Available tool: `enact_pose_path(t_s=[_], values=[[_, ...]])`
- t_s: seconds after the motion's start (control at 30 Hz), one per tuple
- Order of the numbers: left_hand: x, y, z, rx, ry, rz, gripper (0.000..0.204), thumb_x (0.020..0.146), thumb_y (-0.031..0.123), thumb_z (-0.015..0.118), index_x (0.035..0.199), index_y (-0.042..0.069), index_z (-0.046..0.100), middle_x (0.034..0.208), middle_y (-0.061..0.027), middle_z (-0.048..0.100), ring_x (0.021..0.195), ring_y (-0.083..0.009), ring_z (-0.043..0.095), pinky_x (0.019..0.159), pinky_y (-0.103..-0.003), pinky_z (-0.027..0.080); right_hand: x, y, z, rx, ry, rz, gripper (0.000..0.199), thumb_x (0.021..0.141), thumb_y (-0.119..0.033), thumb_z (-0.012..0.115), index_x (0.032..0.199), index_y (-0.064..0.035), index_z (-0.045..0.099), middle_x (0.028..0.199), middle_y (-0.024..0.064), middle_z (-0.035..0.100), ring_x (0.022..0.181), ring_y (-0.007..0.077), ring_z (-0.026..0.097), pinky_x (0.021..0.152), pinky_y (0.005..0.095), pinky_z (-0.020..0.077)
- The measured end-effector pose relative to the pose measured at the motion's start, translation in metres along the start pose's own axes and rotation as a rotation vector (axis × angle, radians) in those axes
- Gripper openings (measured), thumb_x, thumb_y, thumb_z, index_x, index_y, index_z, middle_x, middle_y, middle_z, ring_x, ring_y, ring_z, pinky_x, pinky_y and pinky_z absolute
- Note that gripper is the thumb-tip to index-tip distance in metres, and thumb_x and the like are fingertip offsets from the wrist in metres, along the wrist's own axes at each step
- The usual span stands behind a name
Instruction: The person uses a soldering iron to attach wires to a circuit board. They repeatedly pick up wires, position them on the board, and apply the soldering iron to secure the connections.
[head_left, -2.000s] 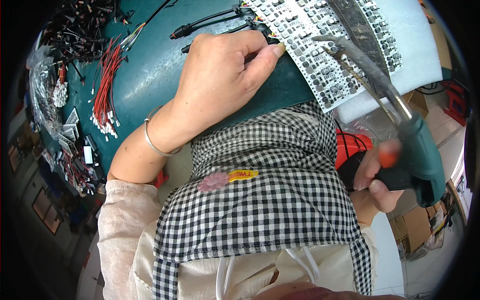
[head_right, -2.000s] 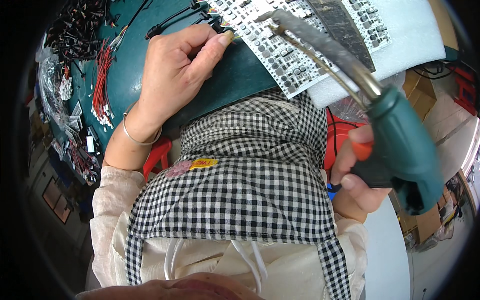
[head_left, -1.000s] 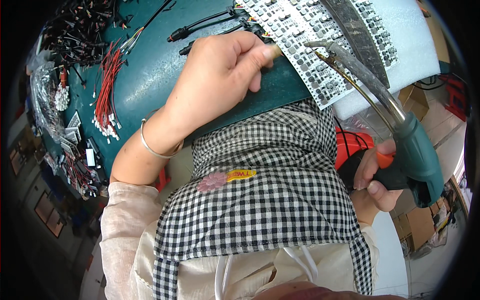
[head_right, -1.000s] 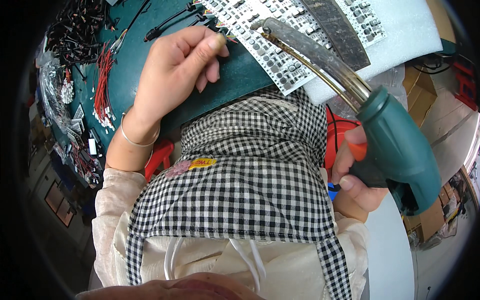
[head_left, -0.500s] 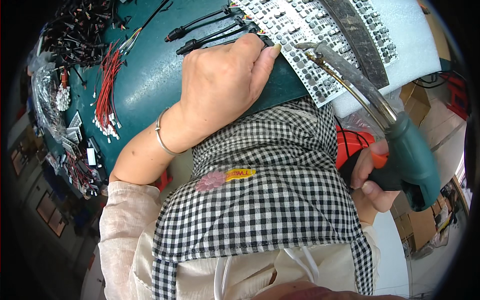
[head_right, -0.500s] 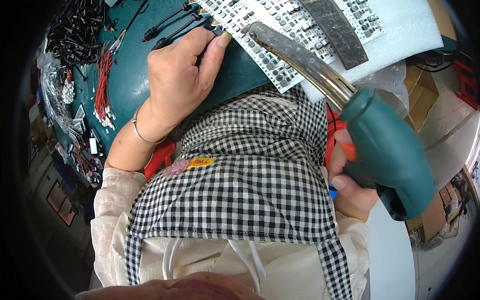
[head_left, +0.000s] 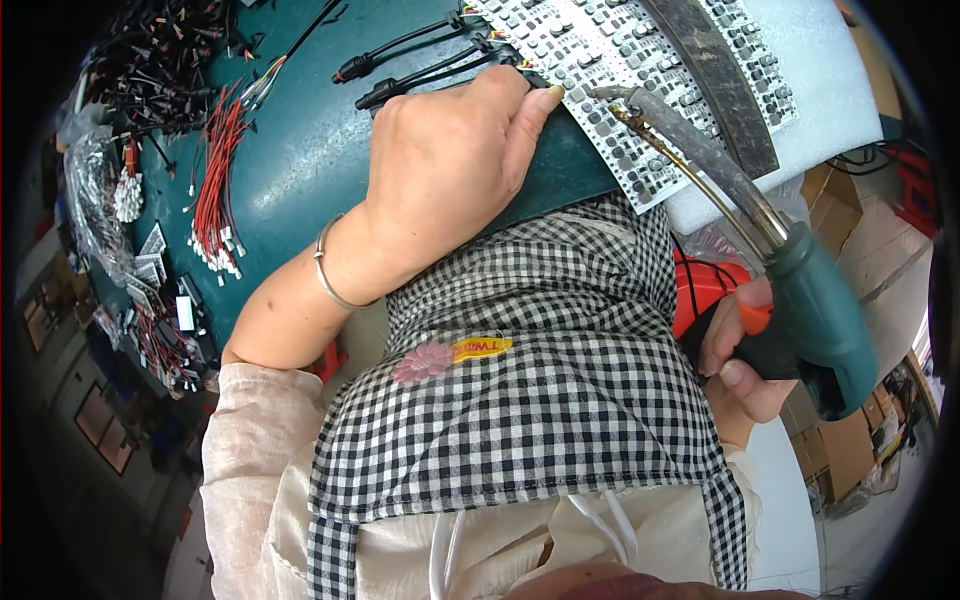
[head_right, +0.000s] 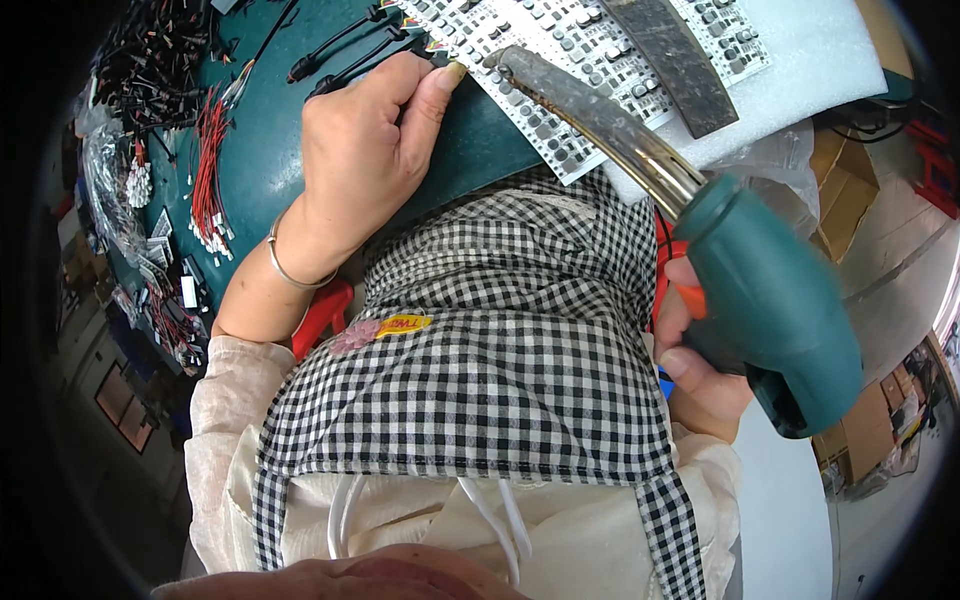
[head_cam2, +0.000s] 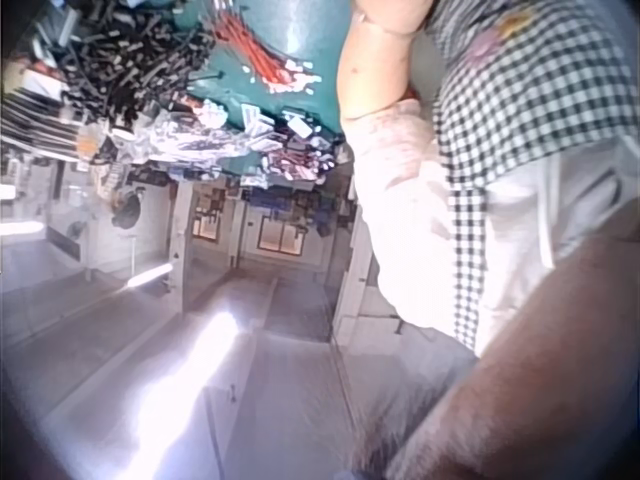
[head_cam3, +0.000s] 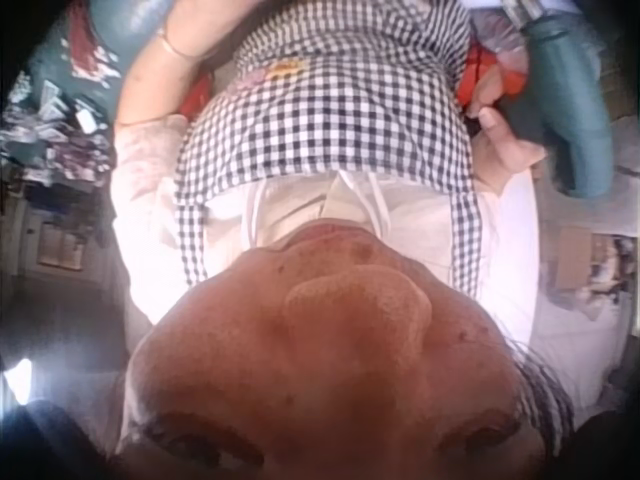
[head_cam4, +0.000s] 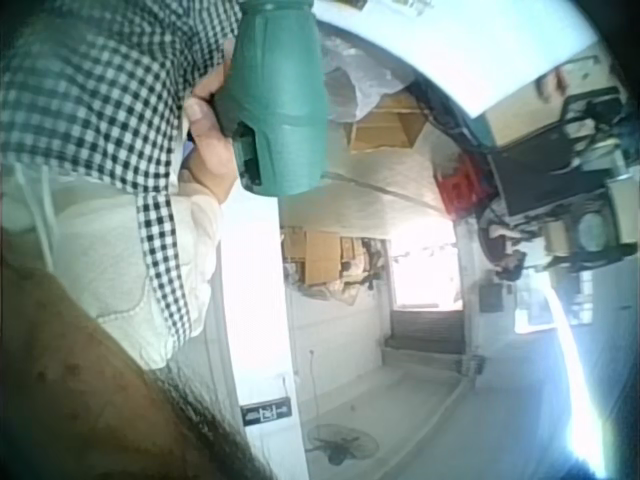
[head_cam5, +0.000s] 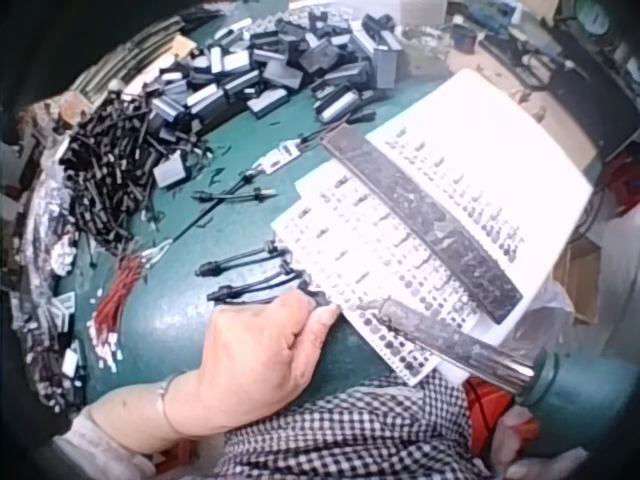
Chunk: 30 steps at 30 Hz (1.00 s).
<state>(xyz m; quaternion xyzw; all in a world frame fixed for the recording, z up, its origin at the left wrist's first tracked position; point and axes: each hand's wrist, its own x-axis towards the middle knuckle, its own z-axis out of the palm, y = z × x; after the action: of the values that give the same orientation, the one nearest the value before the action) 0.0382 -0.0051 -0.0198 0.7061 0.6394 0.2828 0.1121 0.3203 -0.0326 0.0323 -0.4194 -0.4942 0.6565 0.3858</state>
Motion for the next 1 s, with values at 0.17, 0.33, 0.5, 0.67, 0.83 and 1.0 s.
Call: enact_pose_path(t_s=[0.17, 0.33, 0.5, 0.67, 0.83, 1.0], values=[[0.000, -0.001, 0.000, 0.038, 0.046, 0.068, 0.027, 0.079, 0.022, 0.070, 0.065, 0.008, 0.052, 0.047, -0.0067, 0.053, 0.040, -0.0237, 0.054, 0.037, -0.035, 0.041, -0.004, 0.007, -0.004, -0.077, -0.007, -0.007, 0.060, 0.066, -0.010, 0.067, 0.116, 0.0130, 0.043, 0.054, 0.0080, 0.051, 0.044, 0.0165, 0.047, 0.041, 0.0250, 0.0376], [0.002, -0.010, -0.001, 0.005, 0.039, 0.177, 0.022, 0.079, 0.015, 0.072, 0.069, 0.006, 0.055, 0.051, -0.0067, 0.048, 0.041, -0.0219, 0.048, 0.040, -0.033, 0.038, -0.005, 0.007, -0.006, -0.192, -0.037, 0.010, 0.058, 0.066, -0.011, 0.067, 0.114, 0.0116, 0.044, 0.053, 0.0076, 0.052, 0.044, 0.0159, 0.046, 0.043, 0.0246, 0.0375], [0.008, -0.016, -0.008, 0.036, 0.005, 0.270, 0.021, 0.077, 0.015, 0.073, 0.073, 0.007, 0.054, 0.053, -0.0055, 0.049, 0.042, -0.0217, 0.048, 0.040, -0.033, 0.039, -0.006, 0.006, -0.002, -0.158, -0.006, 0.021, 0.057, 0.066, -0.011, 0.067, 0.114, 0.0113, 0.045, 0.054, 0.0073, 0.052, 0.045, 0.0158, 0.047, 0.044, 0.0245, 0.0376], [0.011, -0.017, -0.013, 0.054, -0.019, 0.319, 0.021, 0.076, 0.016, 0.074, 0.073, 0.008, 0.054, 0.053, -0.0047, 0.048, 0.044, -0.0204, 0.050, 0.041, -0.033, 0.039, -0.004, 0.005, 0.000, -0.154, 0.003, 0.039, 0.057, 0.066, -0.011, 0.068, 0.113, 0.0109, 0.045, 0.054, 0.0073, 0.052, 0.046, 0.0159, 0.047, 0.044, 0.0246, 0.0383], [0.013, -0.018, -0.014, 0.115, -0.011, 0.365, 0.022, 0.075, 0.016, 0.074, 0.073, 0.009, 0.053, 0.053, -0.0031, 0.048, 0.046, -0.0193, 0.051, 0.041, -0.033, 0.039, -0.006, 0.005, 0.001, -0.178, 0.042, 0.062, 0.052, 0.066, -0.010, 0.069, 0.109, 0.0093, 0.046, 0.056, 0.0082, 0.052, 0.047, 0.0165, 0.047, 0.045, 0.0245, 0.0387], [0.013, -0.022, -0.014, 0.135, -0.021, 0.390, 0.021, 0.074, 0.016, 0.074, 0.072, 0.010, 0.053, 0.055, -0.0017, 0.049, 0.047, -0.0184, 0.052, 0.041, -0.032, 0.040, -0.006, 0.013, 0.004, -0.173, 0.064, 0.045, 0.048, 0.067, -0.010, 0.071, 0.106, 0.0054, 0.047, 0.057, 0.0084, 0.051, 0.048, 0.0164, 0.047, 0.047, 0.0245, 0.0378]])
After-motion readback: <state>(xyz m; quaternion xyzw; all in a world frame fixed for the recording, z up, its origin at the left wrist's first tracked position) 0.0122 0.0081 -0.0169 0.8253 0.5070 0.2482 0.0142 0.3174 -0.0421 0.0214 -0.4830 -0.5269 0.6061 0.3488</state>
